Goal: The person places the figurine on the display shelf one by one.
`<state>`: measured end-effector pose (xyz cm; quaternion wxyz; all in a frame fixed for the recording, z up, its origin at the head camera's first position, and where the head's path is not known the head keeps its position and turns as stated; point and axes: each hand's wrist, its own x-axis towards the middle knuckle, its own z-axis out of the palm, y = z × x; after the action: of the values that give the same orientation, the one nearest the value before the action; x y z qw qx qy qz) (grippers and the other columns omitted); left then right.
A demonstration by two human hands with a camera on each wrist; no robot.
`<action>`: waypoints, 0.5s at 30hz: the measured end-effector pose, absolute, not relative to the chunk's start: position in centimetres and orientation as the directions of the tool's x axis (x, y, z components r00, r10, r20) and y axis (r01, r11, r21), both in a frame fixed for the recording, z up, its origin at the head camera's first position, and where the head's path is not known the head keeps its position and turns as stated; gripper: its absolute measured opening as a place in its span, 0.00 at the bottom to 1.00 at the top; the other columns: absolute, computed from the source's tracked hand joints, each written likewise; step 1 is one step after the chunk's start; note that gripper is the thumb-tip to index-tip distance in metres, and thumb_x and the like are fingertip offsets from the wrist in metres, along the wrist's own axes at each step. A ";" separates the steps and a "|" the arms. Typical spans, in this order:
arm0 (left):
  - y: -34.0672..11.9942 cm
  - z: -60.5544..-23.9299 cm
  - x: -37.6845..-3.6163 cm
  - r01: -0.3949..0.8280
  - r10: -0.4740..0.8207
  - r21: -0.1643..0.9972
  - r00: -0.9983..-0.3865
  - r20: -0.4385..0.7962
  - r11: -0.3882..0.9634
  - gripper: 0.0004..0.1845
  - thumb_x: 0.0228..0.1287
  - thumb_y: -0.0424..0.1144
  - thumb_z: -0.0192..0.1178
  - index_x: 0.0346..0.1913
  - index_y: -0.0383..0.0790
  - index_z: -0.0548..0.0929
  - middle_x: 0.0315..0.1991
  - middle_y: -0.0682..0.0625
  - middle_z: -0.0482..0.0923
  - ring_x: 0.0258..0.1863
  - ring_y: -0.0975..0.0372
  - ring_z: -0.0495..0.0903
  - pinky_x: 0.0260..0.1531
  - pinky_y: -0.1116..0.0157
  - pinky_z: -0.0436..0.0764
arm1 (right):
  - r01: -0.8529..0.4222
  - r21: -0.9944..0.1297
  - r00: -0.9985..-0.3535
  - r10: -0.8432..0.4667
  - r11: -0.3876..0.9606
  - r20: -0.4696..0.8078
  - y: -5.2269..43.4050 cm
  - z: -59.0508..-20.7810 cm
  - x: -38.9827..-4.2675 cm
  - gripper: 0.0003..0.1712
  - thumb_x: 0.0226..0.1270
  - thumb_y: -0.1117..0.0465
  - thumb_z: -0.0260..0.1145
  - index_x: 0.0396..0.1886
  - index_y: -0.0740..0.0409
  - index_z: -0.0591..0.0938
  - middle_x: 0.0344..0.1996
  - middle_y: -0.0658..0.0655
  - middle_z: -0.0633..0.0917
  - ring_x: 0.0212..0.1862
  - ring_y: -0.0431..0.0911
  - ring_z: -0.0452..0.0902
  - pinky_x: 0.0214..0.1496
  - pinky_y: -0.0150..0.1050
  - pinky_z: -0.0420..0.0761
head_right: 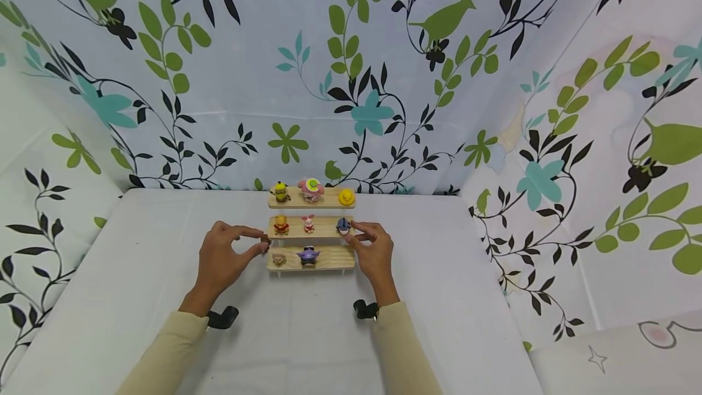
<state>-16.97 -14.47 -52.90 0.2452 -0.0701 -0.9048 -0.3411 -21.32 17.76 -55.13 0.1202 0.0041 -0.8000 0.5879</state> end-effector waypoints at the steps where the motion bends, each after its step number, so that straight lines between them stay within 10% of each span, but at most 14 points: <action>1: -14.6 -53.1 -17.0 0.283 -0.047 0.585 -0.873 0.485 0.760 0.16 0.53 0.43 0.85 0.45 0.48 0.95 0.35 0.52 0.90 0.32 0.60 0.67 0.35 0.60 0.65 | -0.152 -0.939 -0.971 0.132 0.309 0.200 17.9 -55.2 -21.4 0.22 0.63 0.68 0.79 0.57 0.57 0.91 0.54 0.62 0.87 0.47 0.62 0.87 0.61 0.58 0.84; 15: -15.4 -57.2 -17.8 0.182 -0.095 0.599 -0.911 0.401 0.780 0.20 0.51 0.42 0.86 0.48 0.42 0.94 0.39 0.48 0.92 0.35 0.55 0.72 0.36 0.57 0.69 | -0.156 -0.935 -0.975 0.102 0.319 0.198 18.3 -55.6 -21.4 0.21 0.62 0.61 0.80 0.56 0.46 0.92 0.52 0.54 0.88 0.45 0.49 0.87 0.52 0.39 0.88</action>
<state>-17.78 -15.35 -57.18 0.2097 -0.0236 -0.9197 -0.3310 -21.45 18.35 -55.61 0.1108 0.0169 -0.8046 0.5831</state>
